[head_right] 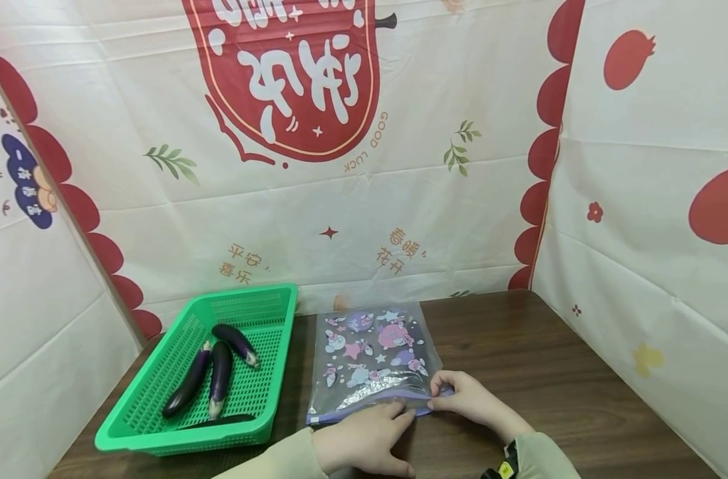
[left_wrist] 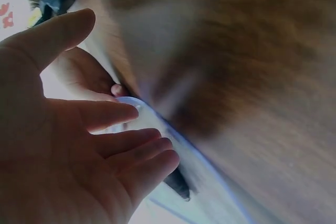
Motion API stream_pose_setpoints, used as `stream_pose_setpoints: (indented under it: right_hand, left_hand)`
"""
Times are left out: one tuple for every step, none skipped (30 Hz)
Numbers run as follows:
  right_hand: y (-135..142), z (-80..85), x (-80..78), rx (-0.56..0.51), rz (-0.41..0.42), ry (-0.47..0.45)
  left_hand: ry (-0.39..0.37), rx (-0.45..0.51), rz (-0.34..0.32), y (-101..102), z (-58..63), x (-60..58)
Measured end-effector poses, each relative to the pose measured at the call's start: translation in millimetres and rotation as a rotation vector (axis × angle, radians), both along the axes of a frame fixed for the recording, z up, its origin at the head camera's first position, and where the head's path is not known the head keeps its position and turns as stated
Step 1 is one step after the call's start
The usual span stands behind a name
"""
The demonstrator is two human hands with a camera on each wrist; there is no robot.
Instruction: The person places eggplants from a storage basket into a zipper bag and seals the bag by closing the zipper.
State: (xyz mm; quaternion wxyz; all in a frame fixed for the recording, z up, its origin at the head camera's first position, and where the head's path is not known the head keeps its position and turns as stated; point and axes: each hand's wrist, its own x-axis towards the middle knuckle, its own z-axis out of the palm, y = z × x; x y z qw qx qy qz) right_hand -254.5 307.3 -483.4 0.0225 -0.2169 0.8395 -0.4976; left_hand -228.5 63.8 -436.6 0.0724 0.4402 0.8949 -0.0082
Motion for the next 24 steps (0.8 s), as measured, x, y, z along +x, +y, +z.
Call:
stream_pose_setpoints:
  right_hand:
    - [0.0,0.1,-0.1,-0.001,0.0,0.0]
    - [0.0,0.1,-0.3,-0.001,0.0,0.001]
    - [0.0,0.0,-0.4,-0.001,-0.001,0.001]
    - [0.1,0.0,-0.5,-0.002,-0.001,0.0]
    - [0.2,-0.2,-0.5,-0.001,-0.002,-0.001]
    - [0.2,-0.4,-0.7,-0.001,-0.003,-0.002]
    - [0.4,-0.7,-0.6,-0.002,-0.004,-0.003]
    - [0.6,-1.0,-0.5,-0.002,-0.005,-0.003]
    - [0.7,-1.3,-0.5,-0.002,-0.007,-0.004]
    - [0.8,-1.6,-0.4,-0.003,-0.008,-0.005]
    - [0.9,-1.8,-0.4,-0.002,-0.009,-0.004]
    - [0.9,-1.9,-0.4,-0.002,-0.009,-0.002]
    - [0.8,-1.9,-0.5,0.0,-0.011,-0.001]
    - [0.7,-1.8,-0.4,0.004,-0.013,0.001]
    - [0.4,-1.3,-0.2,0.008,-0.015,0.001]
    - [0.1,-0.8,-0.1,0.012,-0.018,0.001]
    - [-0.2,-0.3,0.1,0.015,-0.02,0.0]
    - [-0.5,0.2,0.3,0.018,-0.022,-0.001]
    - [-0.7,0.7,0.4,0.02,-0.023,-0.004]
    - [-1.0,1.0,0.5,0.022,-0.023,-0.005]
    - [-1.2,1.2,0.7,0.022,-0.022,-0.006]
    - [-1.1,0.8,0.6,0.021,-0.022,-0.008]
    - [-1.0,0.5,0.6,0.02,-0.022,-0.008]
    - [-0.9,0.1,0.6,0.021,-0.023,-0.008]
  left_hand:
    - [-0.001,0.001,-0.007,-1.5,1.6,1.8]
    - [0.006,0.001,-0.016,-2.8,3.1,3.5]
    - [0.013,0.003,-0.026,-4.0,4.3,5.1]
    - [0.019,0.004,-0.036,-5.1,5.8,6.6]
    - [0.022,0.005,-0.043,-6.2,7.5,8.2]
    - [0.022,0.007,-0.05,-7.3,9.3,9.6]
    - [0.022,0.011,-0.057,-8.0,10.9,10.8]
    - [0.025,0.013,-0.064,-8.9,12.2,11.8]
    - [0.022,0.019,-0.067,-9.9,13.5,12.7]
    - [0.022,0.024,-0.071,-11.0,14.7,13.6]
    - [0.021,0.031,-0.075,-12.1,15.7,14.1]
    - [0.019,0.039,-0.081,-13.1,16.4,14.4]
    - [0.017,0.046,-0.087,-14.1,17.0,14.5]
    - [0.012,0.052,-0.091,-15.2,17.5,14.5]
    - [0.007,0.057,-0.094,-16.5,17.8,14.5]
    - [0.002,0.063,-0.099,-17.8,18.0,14.6]
    - [-0.006,0.068,-0.103,-19.1,18.3,14.5]
    - [-0.005,0.071,-0.109,-20.6,18.6,14.7]
    - [-0.014,0.074,-0.113,-22.2,19.1,15.0]
    - [-0.019,0.077,-0.119,-23.8,19.9,15.4]
    - [-0.02,0.079,-0.125,-25.4,20.6,15.7]
    - [-0.025,0.081,-0.131,-26.5,21.7,15.9]
    - [-0.029,0.081,-0.135,-27.4,23.0,16.2]
    - [-0.03,0.082,-0.14,-28.7,24.4,17.0]
